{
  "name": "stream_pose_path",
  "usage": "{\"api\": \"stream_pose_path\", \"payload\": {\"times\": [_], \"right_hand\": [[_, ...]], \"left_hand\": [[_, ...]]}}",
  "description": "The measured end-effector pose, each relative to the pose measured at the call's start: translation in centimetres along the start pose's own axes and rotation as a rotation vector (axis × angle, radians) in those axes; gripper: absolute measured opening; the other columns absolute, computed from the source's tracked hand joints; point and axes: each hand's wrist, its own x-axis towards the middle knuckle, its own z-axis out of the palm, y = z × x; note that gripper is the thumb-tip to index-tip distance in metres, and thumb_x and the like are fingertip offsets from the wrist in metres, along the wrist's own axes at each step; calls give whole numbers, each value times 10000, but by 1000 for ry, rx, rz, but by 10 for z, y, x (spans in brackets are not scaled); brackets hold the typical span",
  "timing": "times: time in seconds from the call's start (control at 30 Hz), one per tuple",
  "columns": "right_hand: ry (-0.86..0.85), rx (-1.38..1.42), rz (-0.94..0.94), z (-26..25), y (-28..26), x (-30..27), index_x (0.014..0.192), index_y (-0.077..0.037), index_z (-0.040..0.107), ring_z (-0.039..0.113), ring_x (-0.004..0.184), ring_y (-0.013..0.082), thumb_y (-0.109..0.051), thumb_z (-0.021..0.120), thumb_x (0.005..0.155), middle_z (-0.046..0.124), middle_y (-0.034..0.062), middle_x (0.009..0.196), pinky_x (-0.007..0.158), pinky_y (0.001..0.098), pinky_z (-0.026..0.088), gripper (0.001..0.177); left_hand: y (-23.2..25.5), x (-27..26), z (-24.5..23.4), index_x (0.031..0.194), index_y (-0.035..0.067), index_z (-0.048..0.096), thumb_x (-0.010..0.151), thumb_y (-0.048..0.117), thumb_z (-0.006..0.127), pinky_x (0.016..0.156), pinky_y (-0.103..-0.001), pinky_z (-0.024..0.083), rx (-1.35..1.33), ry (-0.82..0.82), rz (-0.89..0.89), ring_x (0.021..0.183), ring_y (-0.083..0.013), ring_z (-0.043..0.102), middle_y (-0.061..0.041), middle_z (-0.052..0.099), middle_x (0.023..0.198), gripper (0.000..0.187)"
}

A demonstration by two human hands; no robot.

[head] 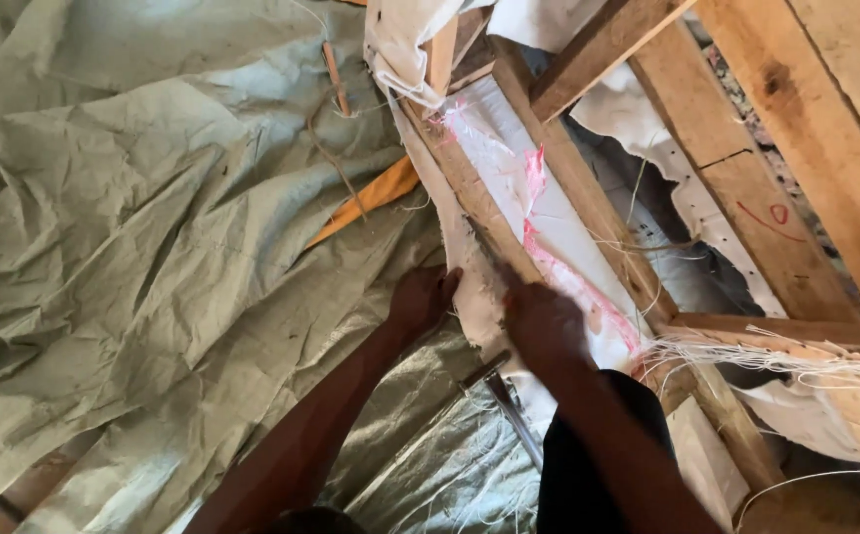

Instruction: Removing fabric and staples from the lower edge of a wooden furniture frame using a hammer, pry bar, and scissors

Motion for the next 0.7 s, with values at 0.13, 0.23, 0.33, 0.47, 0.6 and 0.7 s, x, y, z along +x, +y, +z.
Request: {"api": "stream_pose_path", "payload": {"times": [0.13, 0.23, 0.33, 0.47, 0.6, 0.7], "right_hand": [[-196, 169, 14, -21, 44, 31, 1279, -328, 664, 762, 805, 392, -435, 510, 971, 753, 119, 829, 694, 526, 599, 361], [-247, 164, -127, -19, 71, 50, 1340, -426, 618, 762, 849, 399, -364, 558, 941, 763, 124, 831, 780, 534, 590, 408], [-286, 242, -159, -27, 78, 57, 1371, -445, 588, 743, 880, 457, -319, 606, 906, 751, 211, 837, 837, 567, 571, 482], [-257, 256, -104, -14, 75, 49, 1288, -419, 656, 752, 724, 299, -322, 614, 936, 735, 64, 727, 751, 463, 585, 367], [-263, 214, 50, -45, 18, 13, 1446, -371, 557, 763, 861, 391, -374, 465, 989, 766, 157, 864, 845, 550, 598, 466], [-306, 269, 183, -36, 1, 6, 1481, -407, 511, 762, 932, 362, -328, 539, 942, 773, 104, 922, 900, 523, 606, 545]], "left_hand": [[4, -5, -2, 708, 33, 578, 1073, 439, 487, 632, -567, 546, 8, -12, -22, 688, -487, 680, -261, 624, 643, 553], [8, -4, -6, 719, 31, 571, 1073, 439, 466, 647, -579, 543, 14, -26, -31, 699, -497, 677, -266, 624, 654, 550], [5, -4, -10, 718, 38, 568, 1070, 438, 480, 645, -568, 552, 36, -16, -25, 699, -484, 683, -257, 625, 654, 540], [7, -2, -9, 698, 52, 542, 1059, 431, 489, 601, -560, 538, 59, -39, -14, 658, -472, 676, -243, 607, 626, 526], [-1, 1, -9, 697, 56, 559, 1065, 391, 508, 563, -553, 542, 31, -16, 56, 645, -468, 680, -246, 608, 616, 500], [4, 0, -15, 703, 42, 562, 1049, 359, 536, 549, -530, 526, -30, -64, 34, 654, -463, 674, -247, 603, 625, 470]]}}
